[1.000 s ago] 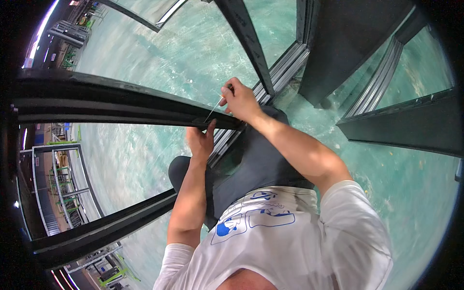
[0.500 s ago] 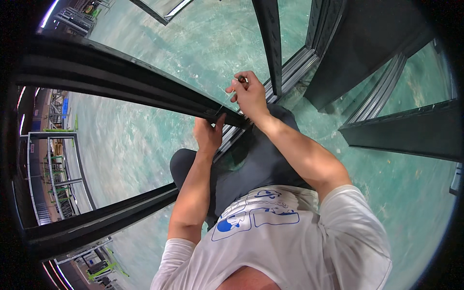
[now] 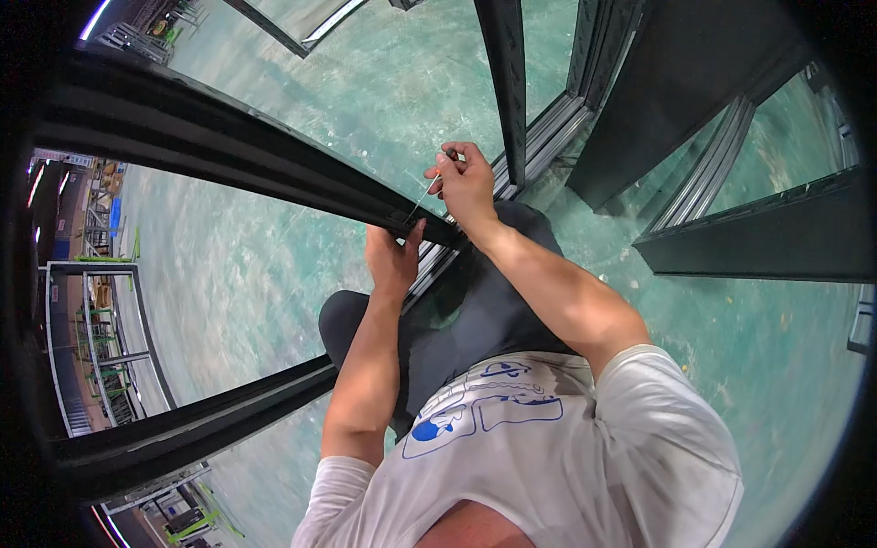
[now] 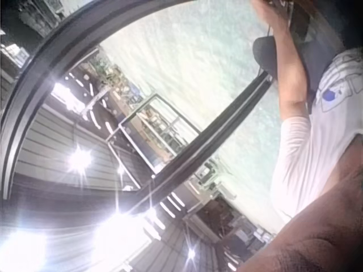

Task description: Assembling and securing components of metal window frames using a screwdriver.

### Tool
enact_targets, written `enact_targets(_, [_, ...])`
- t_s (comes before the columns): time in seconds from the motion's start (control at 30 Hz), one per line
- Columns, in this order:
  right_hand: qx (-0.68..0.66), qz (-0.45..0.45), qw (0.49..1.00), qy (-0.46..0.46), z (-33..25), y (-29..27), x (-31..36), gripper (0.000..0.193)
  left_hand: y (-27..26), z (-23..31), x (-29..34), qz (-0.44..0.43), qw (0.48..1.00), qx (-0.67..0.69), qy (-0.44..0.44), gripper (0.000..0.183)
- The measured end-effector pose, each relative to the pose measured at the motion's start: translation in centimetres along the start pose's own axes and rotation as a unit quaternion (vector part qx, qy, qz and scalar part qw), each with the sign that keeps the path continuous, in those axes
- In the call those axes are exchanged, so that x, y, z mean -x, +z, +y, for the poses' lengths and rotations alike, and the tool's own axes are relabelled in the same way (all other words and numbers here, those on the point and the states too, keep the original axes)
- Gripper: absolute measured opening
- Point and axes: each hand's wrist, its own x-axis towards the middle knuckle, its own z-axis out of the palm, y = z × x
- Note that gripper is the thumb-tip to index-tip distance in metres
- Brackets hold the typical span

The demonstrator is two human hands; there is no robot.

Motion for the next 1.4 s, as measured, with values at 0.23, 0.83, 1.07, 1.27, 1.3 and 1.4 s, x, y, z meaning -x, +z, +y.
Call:
enact_targets(0.23, [0.165, -0.118, 0.978, 0.05, -2.5, -3.5, -1.5, 0.021, 0.3, -0.9, -0.1, -0.001, 1.0, 0.005, 0.0, 0.041])
enact_targets(0.83, [0.407, -0.149, 0.876, -0.211, -3.0, -5.7, -2.7, 0.022, 0.2, -0.9, 0.0, -0.004, 1.0, 0.007, 0.007, 0.035])
enact_targets(1.07, [0.185, -0.349, 0.914, -0.095, -1.1, -7.7, -5.7, 0.026, 0.5, -1.3, 0.0, 0.004, 0.999, -0.018, 0.029, 0.03])
enact_targets(1.27, [0.221, -0.311, 0.923, -0.059, 0.0, -6.0, -4.5, 0.024, 0.7, -1.6, -0.1, 0.015, 0.999, -0.03, 0.036, 0.031])
enact_targets(1.3, [0.197, -0.256, 0.941, -0.099, 0.8, -5.3, -4.1, 0.023, 0.7, -1.6, -0.2, 0.016, 0.999, -0.032, 0.036, 0.031])
enact_targets(1.4, [0.247, -0.22, 0.931, -0.156, 0.0, -5.6, -3.1, 0.023, 0.1, -1.6, 0.0, 0.014, 0.994, -0.09, 0.06, 0.036])
